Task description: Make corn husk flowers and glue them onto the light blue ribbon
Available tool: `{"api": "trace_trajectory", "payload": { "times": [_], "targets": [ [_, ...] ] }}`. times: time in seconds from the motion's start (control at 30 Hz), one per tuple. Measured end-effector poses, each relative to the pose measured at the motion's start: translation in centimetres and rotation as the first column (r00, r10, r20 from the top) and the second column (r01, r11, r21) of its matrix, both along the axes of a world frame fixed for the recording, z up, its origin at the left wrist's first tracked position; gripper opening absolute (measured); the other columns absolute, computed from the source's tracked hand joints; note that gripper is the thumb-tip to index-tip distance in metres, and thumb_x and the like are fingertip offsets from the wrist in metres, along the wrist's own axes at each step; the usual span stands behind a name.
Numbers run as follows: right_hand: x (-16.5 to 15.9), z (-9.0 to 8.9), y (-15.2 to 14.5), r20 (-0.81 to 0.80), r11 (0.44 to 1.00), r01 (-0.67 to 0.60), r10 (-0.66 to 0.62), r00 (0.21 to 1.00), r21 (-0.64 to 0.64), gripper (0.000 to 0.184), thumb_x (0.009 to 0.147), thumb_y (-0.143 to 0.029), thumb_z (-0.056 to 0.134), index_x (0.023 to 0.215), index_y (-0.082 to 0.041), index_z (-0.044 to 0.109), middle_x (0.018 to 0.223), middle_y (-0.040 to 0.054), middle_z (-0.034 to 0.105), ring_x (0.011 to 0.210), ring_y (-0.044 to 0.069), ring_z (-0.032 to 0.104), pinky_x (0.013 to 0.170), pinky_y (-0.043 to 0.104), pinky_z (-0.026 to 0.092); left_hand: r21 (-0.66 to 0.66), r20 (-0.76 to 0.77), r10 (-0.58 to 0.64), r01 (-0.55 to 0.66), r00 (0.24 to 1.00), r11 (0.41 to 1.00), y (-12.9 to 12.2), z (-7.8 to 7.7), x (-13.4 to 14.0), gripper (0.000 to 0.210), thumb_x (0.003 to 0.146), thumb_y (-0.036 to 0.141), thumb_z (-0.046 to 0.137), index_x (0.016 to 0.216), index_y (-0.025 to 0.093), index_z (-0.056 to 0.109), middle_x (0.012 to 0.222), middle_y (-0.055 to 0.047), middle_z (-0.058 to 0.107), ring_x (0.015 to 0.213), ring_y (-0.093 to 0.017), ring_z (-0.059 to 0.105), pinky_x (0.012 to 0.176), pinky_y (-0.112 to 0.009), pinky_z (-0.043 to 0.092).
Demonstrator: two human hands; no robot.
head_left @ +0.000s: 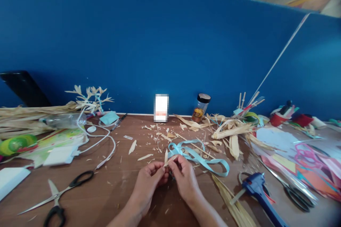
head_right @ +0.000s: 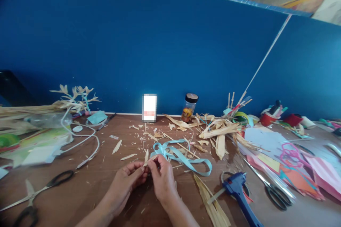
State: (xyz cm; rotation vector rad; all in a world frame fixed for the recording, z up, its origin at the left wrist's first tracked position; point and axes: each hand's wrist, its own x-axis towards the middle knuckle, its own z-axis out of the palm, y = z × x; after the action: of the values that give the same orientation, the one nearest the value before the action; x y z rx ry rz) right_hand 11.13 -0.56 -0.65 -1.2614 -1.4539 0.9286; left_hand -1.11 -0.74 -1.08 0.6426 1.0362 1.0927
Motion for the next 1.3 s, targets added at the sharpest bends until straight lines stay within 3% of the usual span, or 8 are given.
{"api": "trace_trajectory", "payload": {
  "times": [0.2,0.5,1.3],
  "targets": [
    [0.18,0.58,-0.10,0.073,1.000,0.021,-0.020,0.997,-0.014,0.018,0.081,-0.024,0.049,0.065,-0.017,0.054,0.059,-0.0025,0.058,0.056,0.012,0.052,0.056,0.020,0.038,0.028,-0.035,-0.048,0.048,0.998,0.998,-0.02,-0.44,-0.11,0.018,0.062,0.023,0.070,0.074,0.011,0.065,0.065,-0.002,0.062,0.057,-0.007,0.054,0.060,-0.019,0.046],
    [0.04,-0.15,-0.06,-0.071,0.998,-0.001,-0.004,0.997,-0.068,0.016,0.078,-0.025,0.052,0.065,-0.016,0.056,0.059,-0.0013,0.060,0.057,0.013,0.053,0.056,0.021,0.041,0.013,-0.092,-0.047,0.049,0.995,0.999,0.02,-0.35,-0.15,0.017,0.059,0.025,0.070,0.068,0.012,0.064,0.060,-0.001,0.061,0.054,-0.007,0.053,0.058,-0.019,0.046],
    [0.10,-0.03,0.04,-0.110,0.997,0.020,-0.029,0.993,-0.079,0.016,0.076,-0.029,0.055,0.066,-0.016,0.056,0.058,-0.0020,0.057,0.056,0.012,0.051,0.055,0.021,0.041,0.048,-0.123,-0.045,0.051,0.991,0.998,-0.25,-0.35,-0.32,0.020,0.062,0.031,0.069,0.068,0.012,0.063,0.060,0.000,0.059,0.054,-0.008,0.052,0.056,-0.020,0.045]
  ]
}}
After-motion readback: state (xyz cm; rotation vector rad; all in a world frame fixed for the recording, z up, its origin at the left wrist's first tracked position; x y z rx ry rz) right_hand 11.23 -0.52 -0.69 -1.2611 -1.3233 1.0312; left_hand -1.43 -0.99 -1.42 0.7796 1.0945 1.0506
